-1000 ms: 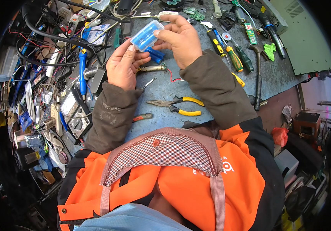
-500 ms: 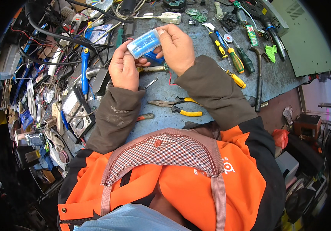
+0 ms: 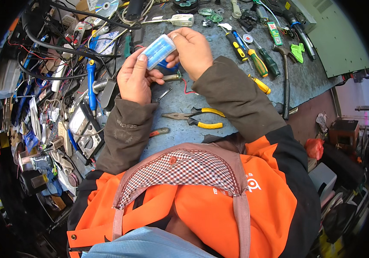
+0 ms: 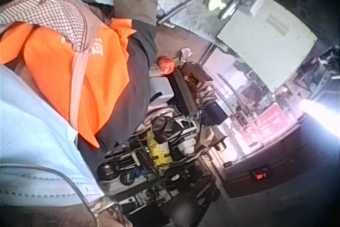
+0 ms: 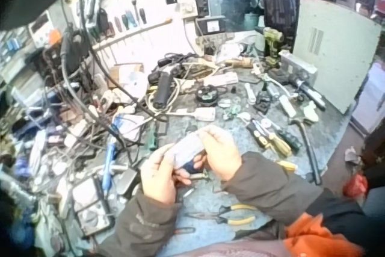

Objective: The person is soldering wires to a small electronic component. They use a soldering iron to attach wires to a blue cylindrical object, then inspect the connection. The person also handles a small plastic container and removes a battery from it.

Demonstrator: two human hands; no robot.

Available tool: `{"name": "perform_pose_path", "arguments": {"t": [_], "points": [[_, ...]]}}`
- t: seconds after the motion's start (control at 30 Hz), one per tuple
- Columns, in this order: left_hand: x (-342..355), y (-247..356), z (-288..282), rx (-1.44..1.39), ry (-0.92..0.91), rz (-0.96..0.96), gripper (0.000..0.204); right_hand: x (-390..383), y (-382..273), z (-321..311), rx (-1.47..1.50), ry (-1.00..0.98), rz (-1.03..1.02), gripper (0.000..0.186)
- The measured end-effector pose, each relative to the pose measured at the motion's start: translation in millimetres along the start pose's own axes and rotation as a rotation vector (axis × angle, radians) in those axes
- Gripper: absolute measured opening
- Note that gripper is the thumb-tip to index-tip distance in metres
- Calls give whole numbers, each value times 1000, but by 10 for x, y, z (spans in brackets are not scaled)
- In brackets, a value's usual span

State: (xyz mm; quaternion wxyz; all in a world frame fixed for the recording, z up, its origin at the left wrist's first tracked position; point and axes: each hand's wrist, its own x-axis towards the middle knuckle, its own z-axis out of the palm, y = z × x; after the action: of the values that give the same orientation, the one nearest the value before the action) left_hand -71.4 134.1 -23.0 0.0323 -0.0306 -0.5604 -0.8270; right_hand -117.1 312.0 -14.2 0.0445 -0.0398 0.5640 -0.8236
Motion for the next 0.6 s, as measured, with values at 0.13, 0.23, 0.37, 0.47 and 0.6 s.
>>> {"name": "perform_pose_path", "arguments": {"t": [0.13, 0.23, 0.37, 0.47, 0.6], "points": [[53, 9, 43, -151, 97, 44, 36, -79, 11, 103, 222, -15, 17, 34], [77, -12, -1, -137, 112, 41, 38, -57, 84, 96, 73, -102, -56, 43], [49, -1, 10, -34, 76, 23, 41, -50, 93, 46, 47, -102, -56, 45], [44, 8, 6, -28, 69, 15, 42, -52, 52, 52, 69, -108, -43, 43], [27, -2, 13, -8, 49, 40, 39, -69, 8, 83, 173, -143, 67, 41]]}}
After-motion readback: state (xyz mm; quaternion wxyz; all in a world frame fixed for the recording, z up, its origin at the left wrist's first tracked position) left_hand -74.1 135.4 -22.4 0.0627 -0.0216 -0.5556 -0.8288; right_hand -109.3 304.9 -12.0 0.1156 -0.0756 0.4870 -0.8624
